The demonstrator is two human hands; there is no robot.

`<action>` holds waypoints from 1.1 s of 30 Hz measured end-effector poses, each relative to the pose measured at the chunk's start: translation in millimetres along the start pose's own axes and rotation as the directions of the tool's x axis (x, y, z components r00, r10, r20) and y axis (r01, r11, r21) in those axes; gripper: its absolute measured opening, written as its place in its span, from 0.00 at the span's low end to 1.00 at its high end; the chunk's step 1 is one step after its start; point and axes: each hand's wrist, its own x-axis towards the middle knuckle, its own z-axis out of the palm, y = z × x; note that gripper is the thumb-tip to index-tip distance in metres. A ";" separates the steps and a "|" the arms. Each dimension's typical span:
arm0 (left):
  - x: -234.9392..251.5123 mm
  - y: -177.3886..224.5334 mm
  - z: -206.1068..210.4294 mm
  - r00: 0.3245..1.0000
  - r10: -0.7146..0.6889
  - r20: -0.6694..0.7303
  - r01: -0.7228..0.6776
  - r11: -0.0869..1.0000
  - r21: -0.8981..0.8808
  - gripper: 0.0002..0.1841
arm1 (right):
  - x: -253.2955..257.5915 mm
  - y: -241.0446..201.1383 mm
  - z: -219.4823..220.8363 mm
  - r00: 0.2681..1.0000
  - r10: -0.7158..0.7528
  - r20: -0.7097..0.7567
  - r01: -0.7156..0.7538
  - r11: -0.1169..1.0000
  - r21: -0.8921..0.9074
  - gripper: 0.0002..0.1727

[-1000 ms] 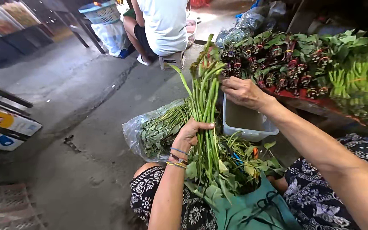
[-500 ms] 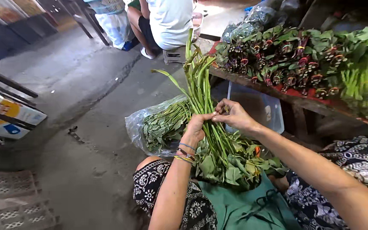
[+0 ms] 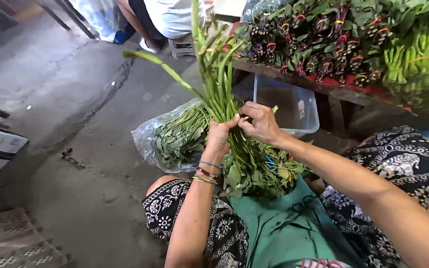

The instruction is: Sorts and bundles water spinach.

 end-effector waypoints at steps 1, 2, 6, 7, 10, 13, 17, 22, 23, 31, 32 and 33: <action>-0.1 0.0 -0.8 1.000 0.006 -0.004 -0.006 1.000 -0.027 0.19 | 2.7 -1.8 1.6 0.997 0.074 0.015 -0.075 0.994 0.074 0.08; 0.2 0.5 -2.3 1.000 0.009 -0.002 -0.009 0.999 -0.042 0.19 | 5.5 -4.1 0.2 0.984 0.170 0.049 -0.176 0.971 0.160 0.09; 4.5 12.0 -17.0 0.996 0.084 -0.031 -0.087 0.993 -0.081 0.14 | 10.9 12.0 -22.8 0.845 0.451 0.288 -0.525 0.802 0.284 0.09; 6.7 17.0 -22.1 0.992 0.099 -0.077 -0.107 0.988 -0.108 0.13 | 6.3 23.8 -30.0 0.808 0.465 0.362 -0.556 0.804 0.209 0.09; 19.5 34.5 -35.0 0.953 0.079 -0.293 -0.160 0.951 -0.264 0.10 | -25.3 71.6 -40.4 0.613 0.575 0.541 -0.555 0.802 -0.222 0.08; 16.7 40.0 -48.9 0.933 0.007 -0.361 -0.144 0.925 -0.353 0.09 | -70.5 112.8 -26.1 0.232 0.813 0.534 -0.488 0.573 -0.659 0.14; 8.4 37.3 -49.9 0.928 -0.065 -0.366 -0.097 0.908 -0.407 0.09 | -117.5 139.4 5.3 0.032 0.816 0.578 -0.409 0.538 -0.737 0.26; 18.5 35.1 -40.9 0.925 -0.125 -0.359 -0.063 0.881 -0.468 0.05 | -155.8 136.7 38.4 0.082 0.783 0.616 -0.596 0.534 -0.600 0.24; 18.3 33.4 -40.6 0.928 -0.119 -0.352 -0.058 0.889 -0.453 0.06 | -166.6 139.3 46.0 0.106 0.802 0.588 -0.613 0.518 -0.597 0.25; 20.1 19.7 -35.1 0.941 0.178 -0.287 -0.163 0.984 0.077 0.19 | -215.3 144.5 65.4 0.268 0.874 0.405 -0.758 0.450 -0.472 0.30; 19.7 15.2 -36.2 0.945 0.218 -0.245 -0.162 0.960 0.228 0.21 | -219.8 140.6 65.0 0.290 0.869 0.401 -0.753 0.466 -0.465 0.31; 18.2 9.8 -37.7 0.953 0.229 -0.197 -0.137 0.909 0.394 0.23 | -223.6 136.3 65.6 0.303 0.860 0.410 -0.739 0.484 -0.469 0.30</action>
